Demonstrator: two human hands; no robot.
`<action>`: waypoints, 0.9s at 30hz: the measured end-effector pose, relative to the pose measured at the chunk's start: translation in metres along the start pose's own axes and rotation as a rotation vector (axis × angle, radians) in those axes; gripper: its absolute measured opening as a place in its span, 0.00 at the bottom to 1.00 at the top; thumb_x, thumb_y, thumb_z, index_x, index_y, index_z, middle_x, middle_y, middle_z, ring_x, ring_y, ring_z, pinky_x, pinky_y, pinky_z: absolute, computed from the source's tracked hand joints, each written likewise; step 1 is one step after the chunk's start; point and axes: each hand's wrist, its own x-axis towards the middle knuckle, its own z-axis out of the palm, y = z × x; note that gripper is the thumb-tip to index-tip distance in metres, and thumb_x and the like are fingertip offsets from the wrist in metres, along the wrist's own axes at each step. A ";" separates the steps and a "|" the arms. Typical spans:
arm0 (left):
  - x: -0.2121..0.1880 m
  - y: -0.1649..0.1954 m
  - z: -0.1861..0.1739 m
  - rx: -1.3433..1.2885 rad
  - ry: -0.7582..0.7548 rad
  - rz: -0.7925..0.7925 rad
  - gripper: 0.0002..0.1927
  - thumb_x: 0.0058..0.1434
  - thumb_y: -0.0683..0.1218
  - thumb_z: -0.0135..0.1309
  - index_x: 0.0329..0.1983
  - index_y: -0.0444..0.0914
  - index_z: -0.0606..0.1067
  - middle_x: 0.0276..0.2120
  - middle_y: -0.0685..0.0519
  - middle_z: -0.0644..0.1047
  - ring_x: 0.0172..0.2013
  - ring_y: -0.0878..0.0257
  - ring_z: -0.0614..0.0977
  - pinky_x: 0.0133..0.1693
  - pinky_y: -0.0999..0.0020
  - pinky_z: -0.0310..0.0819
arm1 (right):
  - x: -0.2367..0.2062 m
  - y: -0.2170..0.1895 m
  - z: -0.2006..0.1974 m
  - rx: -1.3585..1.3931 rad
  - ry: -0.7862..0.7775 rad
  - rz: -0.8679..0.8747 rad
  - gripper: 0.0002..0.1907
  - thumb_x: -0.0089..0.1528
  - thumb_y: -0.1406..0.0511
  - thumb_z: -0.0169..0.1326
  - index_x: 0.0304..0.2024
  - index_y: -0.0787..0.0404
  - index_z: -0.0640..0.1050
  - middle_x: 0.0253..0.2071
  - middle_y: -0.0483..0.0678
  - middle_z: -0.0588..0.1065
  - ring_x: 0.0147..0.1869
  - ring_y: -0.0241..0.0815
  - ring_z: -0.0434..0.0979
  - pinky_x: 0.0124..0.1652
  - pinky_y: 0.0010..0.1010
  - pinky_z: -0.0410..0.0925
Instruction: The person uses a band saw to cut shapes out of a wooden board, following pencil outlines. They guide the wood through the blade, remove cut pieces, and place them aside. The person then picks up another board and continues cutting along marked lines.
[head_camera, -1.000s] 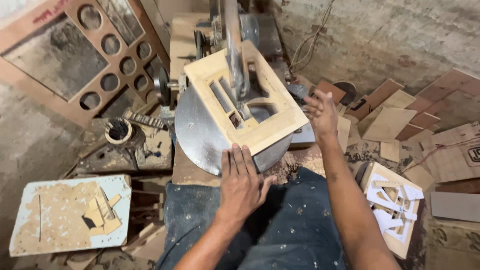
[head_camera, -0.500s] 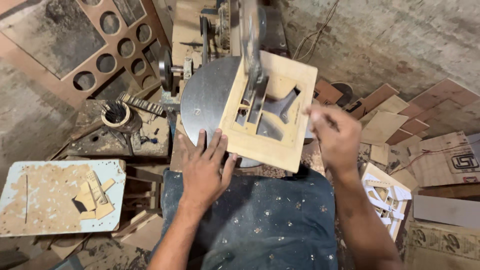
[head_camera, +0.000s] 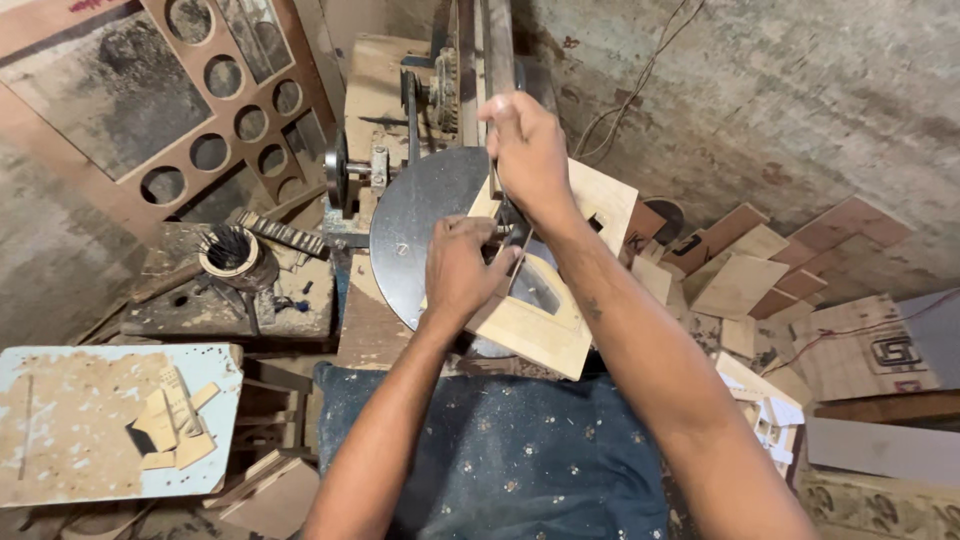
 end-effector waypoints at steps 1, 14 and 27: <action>-0.001 0.000 0.000 0.024 0.009 0.028 0.20 0.50 0.54 0.68 0.39 0.34 0.84 0.46 0.47 0.83 0.53 0.44 0.74 0.57 0.53 0.66 | -0.002 -0.005 -0.001 -0.014 0.014 0.011 0.15 0.75 0.62 0.43 0.43 0.63 0.78 0.25 0.41 0.71 0.30 0.30 0.69 0.34 0.24 0.65; -0.005 0.002 -0.003 -0.101 0.064 -0.107 0.10 0.51 0.47 0.67 0.34 0.38 0.86 0.57 0.48 0.76 0.58 0.48 0.71 0.58 0.55 0.64 | -0.134 -0.075 -0.043 -0.519 -0.019 -0.711 0.05 0.60 0.71 0.55 0.38 0.62 0.80 0.39 0.49 0.81 0.45 0.46 0.69 0.51 0.37 0.63; -0.004 0.001 -0.005 -0.124 0.065 -0.132 0.09 0.49 0.44 0.68 0.32 0.37 0.85 0.51 0.49 0.79 0.55 0.49 0.73 0.59 0.59 0.65 | -0.051 -0.017 -0.005 -0.226 0.130 -0.003 0.40 0.70 0.53 0.52 0.74 0.63 0.49 0.52 0.64 0.75 0.52 0.52 0.73 0.52 0.44 0.67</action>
